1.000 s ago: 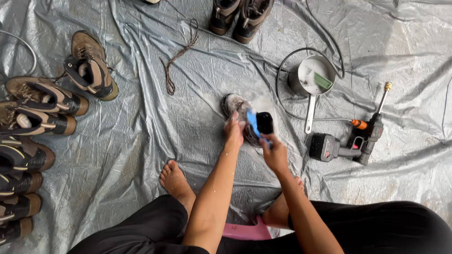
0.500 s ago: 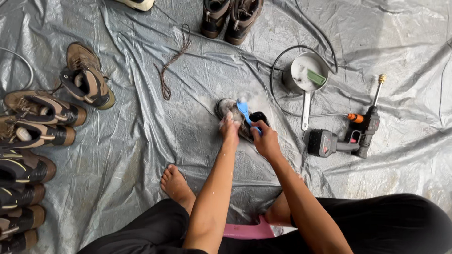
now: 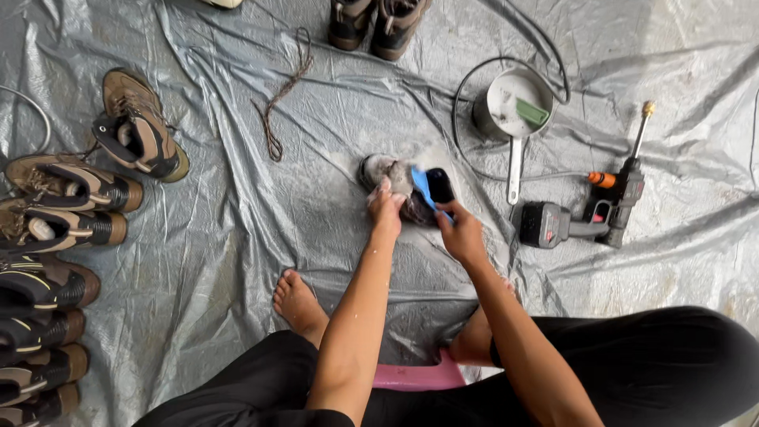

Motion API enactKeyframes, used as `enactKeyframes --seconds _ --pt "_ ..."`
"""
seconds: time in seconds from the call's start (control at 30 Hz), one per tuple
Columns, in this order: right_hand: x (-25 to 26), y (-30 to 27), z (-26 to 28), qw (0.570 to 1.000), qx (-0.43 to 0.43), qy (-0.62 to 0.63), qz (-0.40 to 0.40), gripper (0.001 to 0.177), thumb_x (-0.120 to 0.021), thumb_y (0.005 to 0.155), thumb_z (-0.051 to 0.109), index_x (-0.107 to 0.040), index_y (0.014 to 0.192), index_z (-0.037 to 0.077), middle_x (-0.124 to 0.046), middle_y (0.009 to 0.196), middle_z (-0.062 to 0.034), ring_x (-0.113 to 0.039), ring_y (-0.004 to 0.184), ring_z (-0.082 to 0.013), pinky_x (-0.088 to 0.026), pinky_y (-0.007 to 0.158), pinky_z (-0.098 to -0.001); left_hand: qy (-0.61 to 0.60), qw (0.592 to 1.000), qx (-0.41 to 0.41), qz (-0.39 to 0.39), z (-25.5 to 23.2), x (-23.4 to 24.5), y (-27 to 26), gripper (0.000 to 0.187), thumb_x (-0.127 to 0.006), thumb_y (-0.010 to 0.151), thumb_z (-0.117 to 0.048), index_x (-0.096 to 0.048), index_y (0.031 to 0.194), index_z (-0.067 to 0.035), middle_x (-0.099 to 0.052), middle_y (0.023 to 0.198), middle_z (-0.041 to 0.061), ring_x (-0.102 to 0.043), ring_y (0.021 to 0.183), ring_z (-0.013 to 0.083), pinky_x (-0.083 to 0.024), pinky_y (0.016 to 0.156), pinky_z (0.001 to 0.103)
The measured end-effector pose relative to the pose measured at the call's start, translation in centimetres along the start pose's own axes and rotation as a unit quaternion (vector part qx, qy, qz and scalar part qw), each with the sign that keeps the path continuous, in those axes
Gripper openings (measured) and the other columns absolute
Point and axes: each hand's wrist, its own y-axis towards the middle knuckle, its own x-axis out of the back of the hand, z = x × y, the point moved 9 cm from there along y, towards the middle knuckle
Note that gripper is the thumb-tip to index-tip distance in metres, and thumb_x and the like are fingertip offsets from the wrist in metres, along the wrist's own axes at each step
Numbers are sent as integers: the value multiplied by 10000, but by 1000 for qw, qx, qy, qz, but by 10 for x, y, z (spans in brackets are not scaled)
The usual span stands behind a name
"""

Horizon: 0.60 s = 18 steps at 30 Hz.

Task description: The person scrubs a hiking boot with a sponge and a toothbrush, then rinses it using a pressure washer. The person handles the boot, sponge, toothbrush, and pressure washer while sitting on a small stool.

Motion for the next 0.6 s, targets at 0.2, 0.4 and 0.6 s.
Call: enactKeyframes --seconds 0.2,0.4,0.6 --pt "11 2 49 992 13 113 63 238 -730 962 294 -746 1200 289 -787 1185 -151 -757 1067 -403 -600 950 -506 -41 999 -23 -8 -57 -25 -14 564 -823 970 -352 -657 1336 42 -627 1073 262 -737 1011 404 -647 873 522" --pt "6 15 31 994 -13 102 47 217 -725 990 333 -766 1204 330 -782 1157 -113 -734 1088 -392 -600 943 -508 -29 1000 -7 -9 -25 -12 -18 506 -816 998 -370 -677 1334 -17 -665 1178 306 -733 1093 424 -645 939 507" --pt "23 18 37 992 -51 72 94 189 -763 944 367 -806 1110 288 -794 1097 -102 -766 1018 -356 -596 929 -492 -39 999 8 -21 -21 -8 -8 516 -783 998 -310 -633 1332 55 -565 998 195 -694 838 321 -606 976 532"
